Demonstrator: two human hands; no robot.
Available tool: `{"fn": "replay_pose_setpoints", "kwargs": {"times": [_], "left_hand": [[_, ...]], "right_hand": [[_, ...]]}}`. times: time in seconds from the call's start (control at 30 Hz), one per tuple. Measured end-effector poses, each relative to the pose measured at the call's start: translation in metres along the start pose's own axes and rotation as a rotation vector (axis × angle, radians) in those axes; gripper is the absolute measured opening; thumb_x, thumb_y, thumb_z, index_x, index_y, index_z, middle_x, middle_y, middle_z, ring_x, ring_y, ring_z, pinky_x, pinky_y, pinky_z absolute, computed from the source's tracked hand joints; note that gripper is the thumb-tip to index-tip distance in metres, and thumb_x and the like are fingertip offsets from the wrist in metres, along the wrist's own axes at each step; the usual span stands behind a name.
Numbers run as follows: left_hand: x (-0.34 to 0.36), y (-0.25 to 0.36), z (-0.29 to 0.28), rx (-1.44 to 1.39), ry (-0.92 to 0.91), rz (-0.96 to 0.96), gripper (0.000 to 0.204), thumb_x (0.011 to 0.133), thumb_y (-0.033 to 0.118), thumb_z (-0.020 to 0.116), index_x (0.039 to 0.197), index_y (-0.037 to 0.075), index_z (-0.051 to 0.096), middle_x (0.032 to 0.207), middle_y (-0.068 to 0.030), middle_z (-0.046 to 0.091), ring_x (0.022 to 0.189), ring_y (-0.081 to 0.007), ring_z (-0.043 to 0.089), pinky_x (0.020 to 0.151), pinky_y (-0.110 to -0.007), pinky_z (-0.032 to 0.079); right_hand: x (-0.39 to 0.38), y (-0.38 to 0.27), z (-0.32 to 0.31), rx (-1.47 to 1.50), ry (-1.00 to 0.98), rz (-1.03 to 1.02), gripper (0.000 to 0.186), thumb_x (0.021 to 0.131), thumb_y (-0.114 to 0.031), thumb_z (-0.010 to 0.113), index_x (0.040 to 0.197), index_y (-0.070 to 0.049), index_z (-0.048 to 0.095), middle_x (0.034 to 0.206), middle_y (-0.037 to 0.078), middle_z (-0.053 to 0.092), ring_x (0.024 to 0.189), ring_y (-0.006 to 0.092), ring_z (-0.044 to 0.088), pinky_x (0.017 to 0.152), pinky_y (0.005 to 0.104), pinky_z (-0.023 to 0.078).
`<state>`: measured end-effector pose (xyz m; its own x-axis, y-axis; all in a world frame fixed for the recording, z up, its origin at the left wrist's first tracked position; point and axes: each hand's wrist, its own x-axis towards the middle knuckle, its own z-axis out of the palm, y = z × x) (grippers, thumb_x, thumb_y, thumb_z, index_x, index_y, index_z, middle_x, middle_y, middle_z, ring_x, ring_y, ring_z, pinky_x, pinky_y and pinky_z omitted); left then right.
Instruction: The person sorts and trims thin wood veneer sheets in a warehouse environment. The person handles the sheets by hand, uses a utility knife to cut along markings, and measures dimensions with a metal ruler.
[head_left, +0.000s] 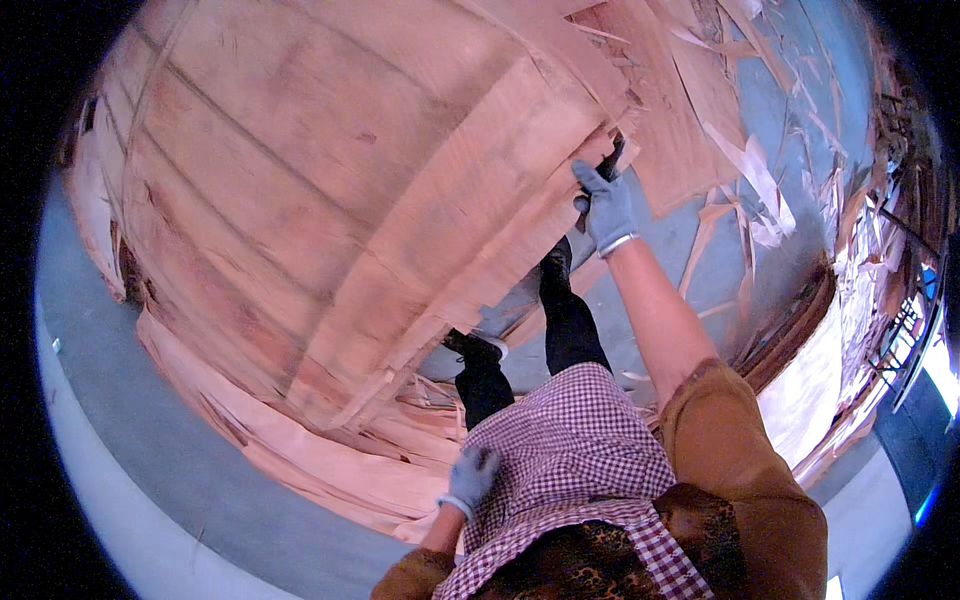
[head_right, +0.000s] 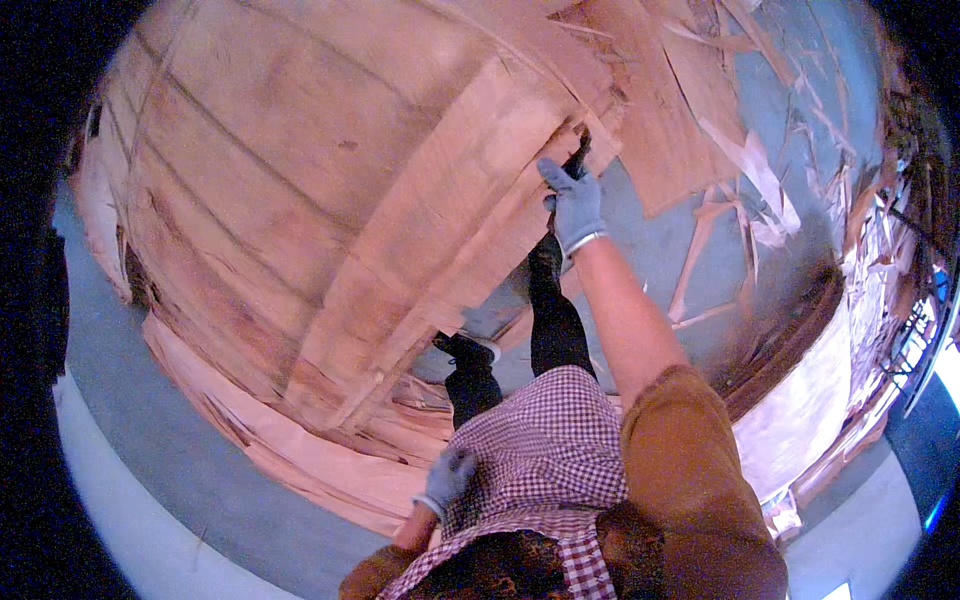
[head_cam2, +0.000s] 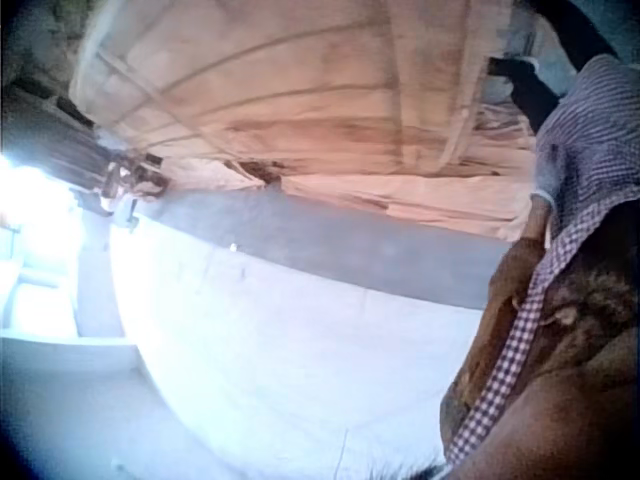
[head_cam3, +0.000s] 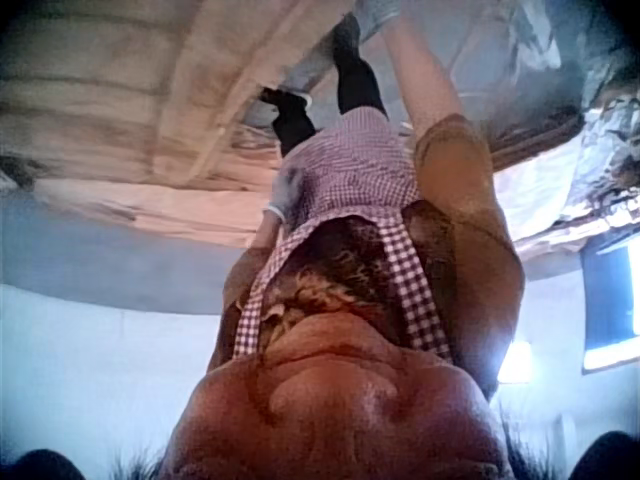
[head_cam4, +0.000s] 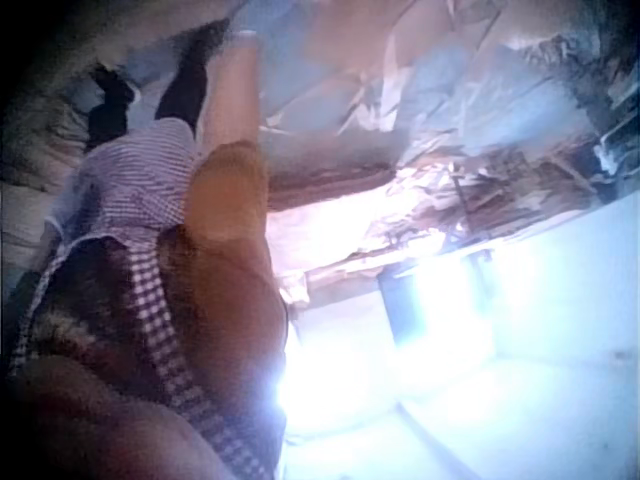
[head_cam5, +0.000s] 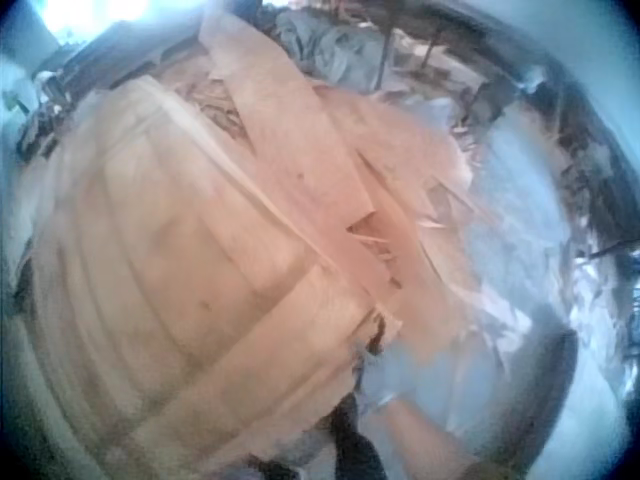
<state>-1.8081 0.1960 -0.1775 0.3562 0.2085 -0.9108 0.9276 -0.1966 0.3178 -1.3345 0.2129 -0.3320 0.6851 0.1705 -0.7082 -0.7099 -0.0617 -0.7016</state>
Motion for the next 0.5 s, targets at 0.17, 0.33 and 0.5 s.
{"fn": "replay_pose_setpoints", "kwargs": {"times": [0.17,0.33,0.5], "left_hand": [[0.107,0.142,-0.146,-0.508,0.511,0.335,0.038,0.081,0.016,0.065,0.112,-0.004,0.055,0.111,-0.0182,0.058,0.103,-0.0270,0.055,0.090,-0.035,0.043],[0.127,0.253,-0.214,-0.685,0.736,0.600,0.040,0.080,0.017,0.067,0.111,-0.006,0.055,0.108,-0.0137,0.058,0.100,-0.0204,0.055,0.084,-0.032,0.045],[0.136,0.200,-0.246,-0.891,0.852,0.449,0.033,0.085,0.018,0.063,0.111,-0.003,0.057,0.091,-0.0022,0.061,0.082,-0.0131,0.057,0.071,-0.028,0.047]], "right_hand": [[-0.075,-0.021,0.028,-0.290,-0.286,-0.028,0.018,0.076,-0.015,0.072,0.083,-0.008,0.056,0.068,-0.002,0.052,0.053,0.0071,0.046,0.047,0.0218,0.038],[-0.146,-0.009,0.077,0.142,-0.622,-0.091,0.027,0.078,-0.013,0.070,0.100,-0.001,0.060,0.080,-0.002,0.056,0.071,0.0059,0.049,0.063,0.0217,0.041],[-0.170,-0.044,0.080,0.074,-0.462,0.137,0.013,0.080,-0.018,0.069,0.086,-0.010,0.062,0.068,-0.006,0.052,0.050,0.0055,0.044,0.043,0.0202,0.031]]}}
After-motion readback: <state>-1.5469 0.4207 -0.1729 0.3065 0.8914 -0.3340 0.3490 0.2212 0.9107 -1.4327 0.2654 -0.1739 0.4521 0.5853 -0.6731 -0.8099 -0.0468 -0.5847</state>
